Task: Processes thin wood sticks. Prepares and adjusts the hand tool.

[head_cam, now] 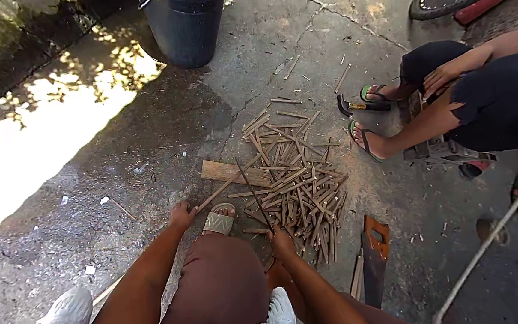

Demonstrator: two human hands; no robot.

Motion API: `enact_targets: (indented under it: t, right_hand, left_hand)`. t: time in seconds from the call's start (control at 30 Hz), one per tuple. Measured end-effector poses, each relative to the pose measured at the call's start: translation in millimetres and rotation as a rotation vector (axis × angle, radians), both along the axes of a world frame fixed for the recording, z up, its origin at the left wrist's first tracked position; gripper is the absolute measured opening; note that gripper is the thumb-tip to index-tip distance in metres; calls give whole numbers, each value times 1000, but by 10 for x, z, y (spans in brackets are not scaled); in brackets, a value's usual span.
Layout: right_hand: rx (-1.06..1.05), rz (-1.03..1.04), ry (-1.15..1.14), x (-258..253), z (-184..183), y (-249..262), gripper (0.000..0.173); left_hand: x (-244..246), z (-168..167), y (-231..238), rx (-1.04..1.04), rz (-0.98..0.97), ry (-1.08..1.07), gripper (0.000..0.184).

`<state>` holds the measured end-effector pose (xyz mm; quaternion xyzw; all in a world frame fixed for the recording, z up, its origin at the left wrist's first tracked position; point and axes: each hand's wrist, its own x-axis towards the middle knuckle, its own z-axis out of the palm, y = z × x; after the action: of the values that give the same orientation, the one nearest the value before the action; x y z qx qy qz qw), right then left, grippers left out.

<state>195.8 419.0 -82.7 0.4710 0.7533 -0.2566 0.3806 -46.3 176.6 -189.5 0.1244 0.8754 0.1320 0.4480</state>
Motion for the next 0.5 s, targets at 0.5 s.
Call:
enact_targets:
  t: [0.5]
  right_hand:
    - [-25,-149,76,-108,-310,-33,46]
  left_hand:
    - [382,-117,-350,155,-163,-259,48]
